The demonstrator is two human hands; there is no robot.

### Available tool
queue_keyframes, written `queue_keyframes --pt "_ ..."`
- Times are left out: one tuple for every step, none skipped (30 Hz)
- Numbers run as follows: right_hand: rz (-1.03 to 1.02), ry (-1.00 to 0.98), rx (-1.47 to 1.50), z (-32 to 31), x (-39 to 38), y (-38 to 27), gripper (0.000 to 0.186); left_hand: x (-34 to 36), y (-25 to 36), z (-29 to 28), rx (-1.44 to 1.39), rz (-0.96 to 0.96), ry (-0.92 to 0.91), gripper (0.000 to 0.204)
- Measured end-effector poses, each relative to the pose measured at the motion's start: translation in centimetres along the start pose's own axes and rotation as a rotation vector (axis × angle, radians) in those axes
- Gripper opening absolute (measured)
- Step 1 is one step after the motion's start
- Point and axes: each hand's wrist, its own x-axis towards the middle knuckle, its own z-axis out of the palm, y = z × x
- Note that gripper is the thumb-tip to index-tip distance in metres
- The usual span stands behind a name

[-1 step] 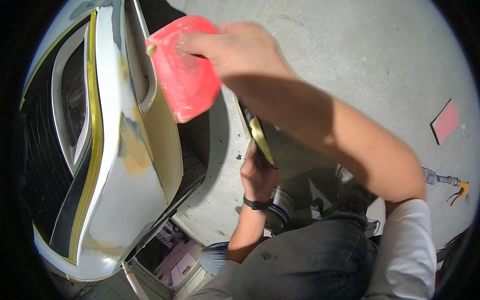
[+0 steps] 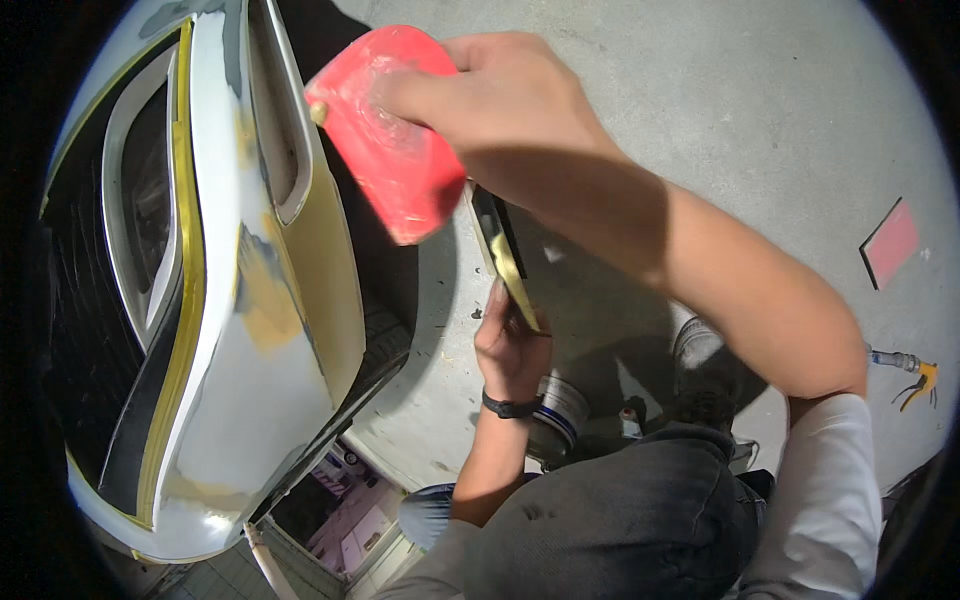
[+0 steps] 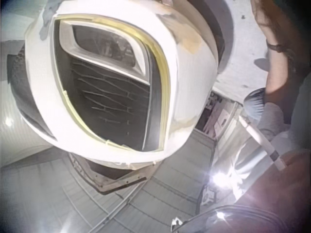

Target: The person applies a yellow body filler to the front bumper of a white car using a metal spreader and a red plastic scraper. They repeatedly scoop filler from the spreader and smooth it onto the bumper surface, working along the edge near the grille.

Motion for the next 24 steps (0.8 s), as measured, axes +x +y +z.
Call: queue_keyframes --pt "-0.131 0.100 -0.128 -0.3 -0.7 0.5 0.023 0.4 0.7 0.7 -0.018 0.020 -0.013 0.033" --pt "-0.338 0.031 -0.381 -1.5 -1.6 0.8 0.022 0.5 1.3 1.5 -0.073 0.007 -0.065 0.033" --pt "-0.584 -0.031 -0.618 -2.3 -2.4 1.3 0.021 0.8 1.8 2.1 -0.166 -0.004 -0.148 0.034" --pt "-0.827 -0.094 -0.852 -2.9 -3.1 1.9 0.020 0.9 2.2 2.7 -0.302 -0.019 -0.282 0.035" --pt "-0.962 -0.148 -0.972 -3.3 -4.2 2.4 0.016 1.3 2.3 3.4 -0.349 -0.016 -0.373 0.040" --pt "-1.007 -0.151 -0.964 -3.6 -4.8 2.9 0.017 0.9 2.0 4.1 -0.111 0.071 -0.096 0.043" --pt "-1.064 -0.196 -0.977 -4.2 -5.4 3.1 0.020 1.4 2.2 4.4 -0.108 0.100 -0.220 0.044" --pt "-1.112 -0.233 -0.994 -4.5 -5.8 3.4 0.020 1.5 2.1 4.8 -0.146 0.111 -0.310 0.045" --pt "-1.079 -0.245 -1.038 -4.8 -6.3 3.5 0.020 1.3 2.2 4.9 -0.114 0.119 -0.296 0.045" --pt "-1.081 -0.265 -1.083 -5.2 -6.5 3.5 0.020 1.2 2.3 5.0 -0.101 0.103 -0.211 0.045" --pt "-1.075 -0.281 -1.127 -5.4 -6.7 3.5 0.019 1.1 2.4 4.9 -0.128 0.079 -0.148 0.045" --pt "-1.102 -0.248 -1.132 -5.9 -6.7 3.2 0.017 1.0 2.5 4.7 -0.241 0.057 -0.177 0.042" --pt "-1.085 -0.254 -1.181 -5.9 -6.6 2.9 0.014 0.9 2.7 4.4 -0.392 0.024 -0.219 0.040" --pt "-0.916 -0.297 -1.205 -5.9 -6.4 2.4 0.012 1.0 3.0 3.9 -0.565 -0.018 -0.325 0.038" --pt "-0.728 -0.298 -1.190 -5.6 -6.0 1.8 0.010 0.7 2.9 3.5 -0.416 0.045 -0.096 0.029" --pt "-0.494 -0.309 -1.188 -4.9 -5.6 1.2 0.010 0.8 2.8 3.0 -0.376 0.036 0.001 0.029" --pt "-0.650 -0.092 -0.931 -4.3 -4.7 0.6 0.013 0.9 2.7 2.5 -0.371 0.039 0.031 0.028" --pt "-0.240 -0.030 -0.567 -3.5 -4.2 -0.4 0.021 1.1 2.4 2.0 -0.394 0.041 0.046 0.027" --pt "-0.085 0.013 -0.484 -2.5 -3.1 -1.2 0.025 1.0 2.1 1.6 -0.392 0.013 -0.032 0.027" --pt "-0.026 0.025 -0.347 -1.3 -2.1 -2.0 0.030 1.2 1.8 1.3 -0.362 0.011 -0.060 0.030" --pt "0.062 0.042 -0.379 0.1 -1.0 -2.3 0.032 1.0 1.4 1.0 -0.342 0.017 -0.065 0.032" --pt "0.077 0.031 -0.376 1.5 -0.1 -2.6 0.033 0.9 1.1 0.8 -0.331 0.018 -0.073 0.034" --pt "0.076 0.015 -0.364 2.5 0.5 -2.8 0.035 0.9 0.8 0.6 -0.323 0.017 -0.063 0.036" --pt "0.103 0.028 -0.298 3.3 0.8 -2.8 0.034 0.7 0.6 0.4 -0.326 0.015 -0.057 0.038"
